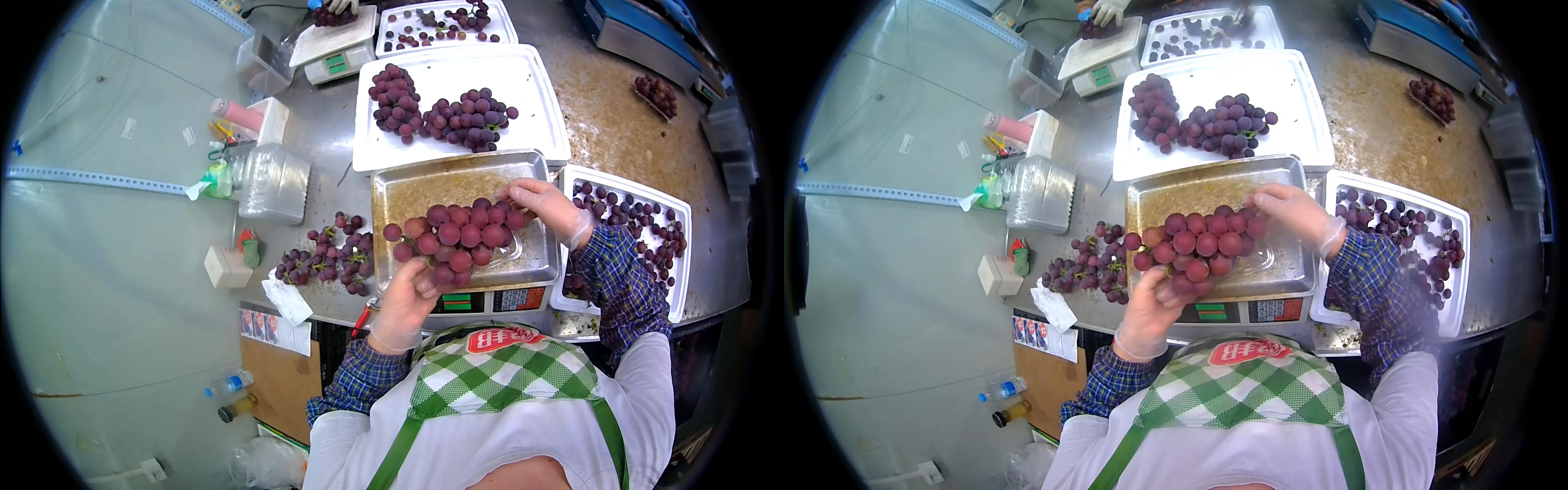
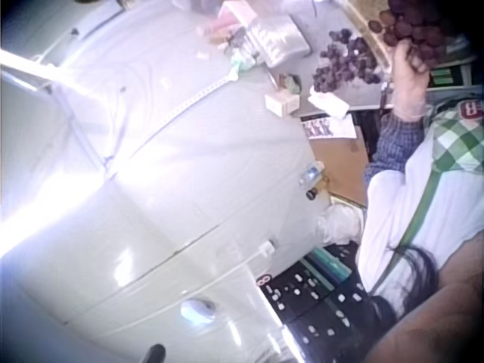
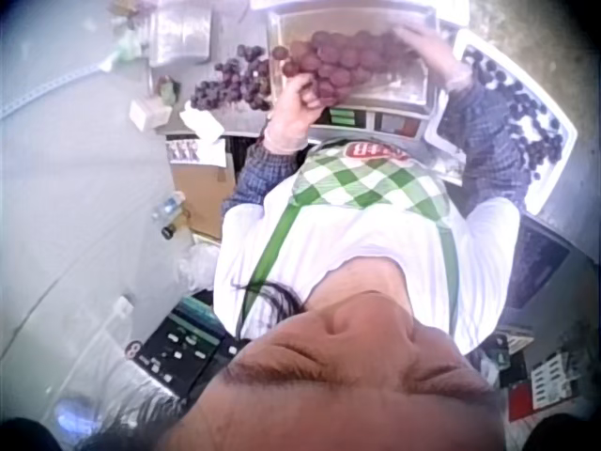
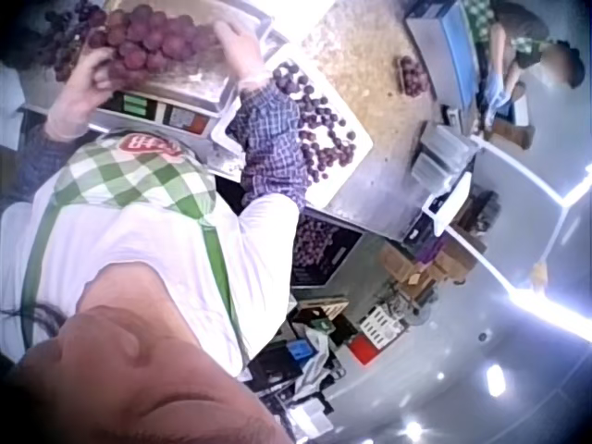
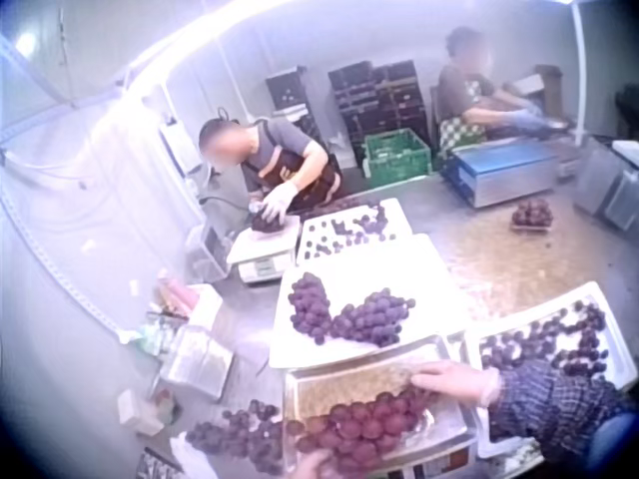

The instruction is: The person processes grapes by weighing them on a scale, using shears to trim individual grapes from bunches, and placing them into trays or large crates.

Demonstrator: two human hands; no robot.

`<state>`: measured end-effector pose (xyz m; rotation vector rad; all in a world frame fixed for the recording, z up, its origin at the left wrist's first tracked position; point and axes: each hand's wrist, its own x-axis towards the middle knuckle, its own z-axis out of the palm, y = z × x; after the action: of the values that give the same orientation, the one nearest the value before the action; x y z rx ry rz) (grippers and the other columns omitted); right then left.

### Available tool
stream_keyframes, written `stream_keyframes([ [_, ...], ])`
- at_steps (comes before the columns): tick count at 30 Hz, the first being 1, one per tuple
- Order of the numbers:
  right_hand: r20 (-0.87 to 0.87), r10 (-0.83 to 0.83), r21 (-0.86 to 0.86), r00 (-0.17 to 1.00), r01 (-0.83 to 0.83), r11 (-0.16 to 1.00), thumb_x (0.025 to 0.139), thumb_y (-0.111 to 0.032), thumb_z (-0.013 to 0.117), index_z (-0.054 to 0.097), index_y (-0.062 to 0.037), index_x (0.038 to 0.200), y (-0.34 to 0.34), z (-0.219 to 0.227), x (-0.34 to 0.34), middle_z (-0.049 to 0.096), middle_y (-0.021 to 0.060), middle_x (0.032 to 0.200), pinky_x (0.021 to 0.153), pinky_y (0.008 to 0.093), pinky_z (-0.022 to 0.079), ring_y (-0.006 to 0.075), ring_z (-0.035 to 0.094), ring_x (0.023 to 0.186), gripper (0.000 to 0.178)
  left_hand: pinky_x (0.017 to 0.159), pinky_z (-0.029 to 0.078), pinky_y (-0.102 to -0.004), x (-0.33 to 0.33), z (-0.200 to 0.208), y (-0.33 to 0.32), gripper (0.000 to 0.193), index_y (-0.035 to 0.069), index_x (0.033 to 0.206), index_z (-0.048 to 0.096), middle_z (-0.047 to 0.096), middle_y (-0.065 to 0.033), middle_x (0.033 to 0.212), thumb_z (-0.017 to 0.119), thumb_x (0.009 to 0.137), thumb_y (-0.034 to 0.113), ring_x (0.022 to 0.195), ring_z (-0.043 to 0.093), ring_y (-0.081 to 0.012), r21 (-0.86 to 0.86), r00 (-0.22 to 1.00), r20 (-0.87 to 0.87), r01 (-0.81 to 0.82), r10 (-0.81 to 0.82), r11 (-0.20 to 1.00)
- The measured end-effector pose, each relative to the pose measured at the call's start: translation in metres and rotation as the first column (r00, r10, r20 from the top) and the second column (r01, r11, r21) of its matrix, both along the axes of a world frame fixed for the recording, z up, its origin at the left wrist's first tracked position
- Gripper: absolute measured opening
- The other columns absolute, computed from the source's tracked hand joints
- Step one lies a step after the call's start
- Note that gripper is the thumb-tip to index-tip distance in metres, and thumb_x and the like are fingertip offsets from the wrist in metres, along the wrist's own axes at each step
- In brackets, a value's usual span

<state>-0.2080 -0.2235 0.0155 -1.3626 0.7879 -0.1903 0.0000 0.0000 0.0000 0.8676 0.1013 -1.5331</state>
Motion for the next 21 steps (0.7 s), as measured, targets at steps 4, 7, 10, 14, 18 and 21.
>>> stream_keyframes([
  [4,0.031,-0.036,0.040,0.999,0.035,0.999,0.097,-0.043,0.048,0.061,-0.0057,0.119,0.005,0.014,-0.005,0.062,0.0032,0.106,0.080,0.0279,0.049,0.0129,0.058,0.097,0.045,0.077,0.048,-0.0317,0.004,-0.027,-0.002,0.022,0.012,0.111,0.055,0.059,0.0033,0.080,0.055,0.093,0.024,0.070,0.054,-0.0086,-0.048,1.000,0.013,0.000,0.001,0.999],
  [7,0.034,-0.057,0.138,0.998,0.052,0.989,0.097,-0.040,0.049,0.055,-0.0040,0.126,0.002,0.020,-0.006,0.060,0.0083,0.116,0.079,0.0313,0.052,0.0186,0.060,0.102,0.047,0.067,0.046,-0.0264,0.011,-0.032,-0.006,0.024,0.012,0.116,0.053,0.059,0.0029,0.090,0.054,0.092,0.018,0.066,0.051,-0.0056,-0.132,1.000,0.005,-0.014,0.015,0.991],
  [10,0.049,-0.066,0.241,0.997,0.052,0.969,0.097,-0.045,0.049,0.048,-0.0043,0.132,0.006,0.023,-0.007,0.055,0.0101,0.122,0.079,0.0351,0.054,0.0229,0.059,0.105,0.054,0.063,0.045,-0.0232,0.012,-0.017,-0.013,0.029,0.013,0.120,0.051,0.059,0.0027,0.099,0.053,0.092,0.012,0.067,0.050,-0.0039,-0.148,0.991,0.124,-0.035,0.054,0.988],
  [14,0.169,-0.043,0.508,0.985,-0.050,0.860,0.097,-0.050,0.047,0.036,-0.0061,0.143,0.011,0.019,-0.012,0.048,0.0133,0.136,0.081,0.0456,0.056,0.0319,0.055,0.115,0.064,0.054,0.037,-0.0228,0.002,0.018,-0.025,0.025,0.010,0.114,0.053,0.058,0.0019,0.093,0.054,0.089,0.009,0.063,0.048,-0.0067,-0.071,0.899,0.433,-0.034,0.061,0.997],
  [18,0.217,-0.049,0.689,0.975,-0.118,0.715,0.096,-0.052,0.045,0.026,-0.0084,0.149,0.018,0.016,-0.010,0.036,0.0158,0.148,0.088,0.0527,0.053,0.0412,0.050,0.121,0.071,0.052,0.038,-0.0236,0.001,0.039,-0.029,0.025,0.007,0.111,0.054,0.059,-0.0012,0.091,0.056,0.086,0.004,0.060,0.051,-0.0097,-0.038,0.907,0.412,-0.081,0.089,0.996],
  [21,0.301,-0.090,0.821,0.949,-0.210,0.531,0.095,-0.056,0.043,0.025,-0.0111,0.150,0.030,0.016,-0.009,0.038,0.0162,0.147,0.092,0.0580,0.049,0.0440,0.048,0.124,0.073,0.052,0.041,-0.0234,0.004,0.057,-0.030,0.021,0.007,0.107,0.054,0.060,-0.0017,0.086,0.061,0.087,0.006,0.059,0.053,-0.0104,-0.049,0.906,0.421,-0.031,0.049,0.998],
])
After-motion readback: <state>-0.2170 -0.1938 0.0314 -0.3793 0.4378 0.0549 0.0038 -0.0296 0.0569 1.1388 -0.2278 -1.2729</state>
